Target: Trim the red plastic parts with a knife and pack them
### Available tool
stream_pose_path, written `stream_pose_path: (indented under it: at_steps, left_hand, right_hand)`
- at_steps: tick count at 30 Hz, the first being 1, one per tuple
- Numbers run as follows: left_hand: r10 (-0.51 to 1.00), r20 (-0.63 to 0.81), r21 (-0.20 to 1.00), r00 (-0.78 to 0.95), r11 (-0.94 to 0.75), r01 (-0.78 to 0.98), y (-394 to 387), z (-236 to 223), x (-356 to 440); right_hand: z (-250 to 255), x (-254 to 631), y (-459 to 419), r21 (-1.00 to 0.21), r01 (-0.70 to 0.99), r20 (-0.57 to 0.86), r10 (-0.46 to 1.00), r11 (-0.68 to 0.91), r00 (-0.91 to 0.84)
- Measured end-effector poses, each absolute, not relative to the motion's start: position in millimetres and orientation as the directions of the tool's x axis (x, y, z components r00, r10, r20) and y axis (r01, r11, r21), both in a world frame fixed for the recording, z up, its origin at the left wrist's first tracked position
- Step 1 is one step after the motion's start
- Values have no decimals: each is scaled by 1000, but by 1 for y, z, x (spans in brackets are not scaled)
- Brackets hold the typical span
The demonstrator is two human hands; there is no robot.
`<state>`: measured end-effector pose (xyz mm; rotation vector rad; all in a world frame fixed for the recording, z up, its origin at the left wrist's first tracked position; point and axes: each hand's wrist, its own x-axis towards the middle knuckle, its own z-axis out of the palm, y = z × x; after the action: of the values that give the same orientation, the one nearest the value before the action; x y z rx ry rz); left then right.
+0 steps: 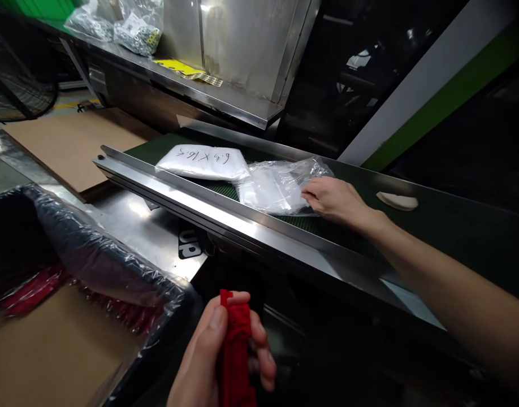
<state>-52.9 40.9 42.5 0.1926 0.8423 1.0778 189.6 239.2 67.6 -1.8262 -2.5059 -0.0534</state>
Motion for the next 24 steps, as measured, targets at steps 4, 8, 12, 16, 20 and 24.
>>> stream_pose_path:
  at_steps: [4, 8, 12, 16, 20, 24]
  left_hand:
    - [845, -512, 598, 154, 479, -642, 35, 29, -41]
    - [912, -382, 744, 150, 400, -535, 30, 29, -30]
    - [919, -334, 818, 209, 393, -421, 27, 18, -27]
    - [884, -433, 858, 175, 464, -220, 24, -2, -27]
    - [933, -359, 933, 28, 357, 47, 23, -17, -28]
    - [974, -94, 942, 208, 19, 334, 13, -24, -29]
  right_hand:
    - [87, 175, 168, -199, 925, 111, 946, 322, -306]
    - [74, 145, 81, -549, 769, 87, 938, 327, -337]
    - [40, 129, 30, -806, 564, 13, 959, 177, -283]
    - [17, 137, 15, -797, 602, 11, 997, 52, -71]
    - [13, 146, 11, -788, 613, 117, 992, 61, 52]
    - [21, 141, 13, -792, 601, 62, 993, 110, -100]
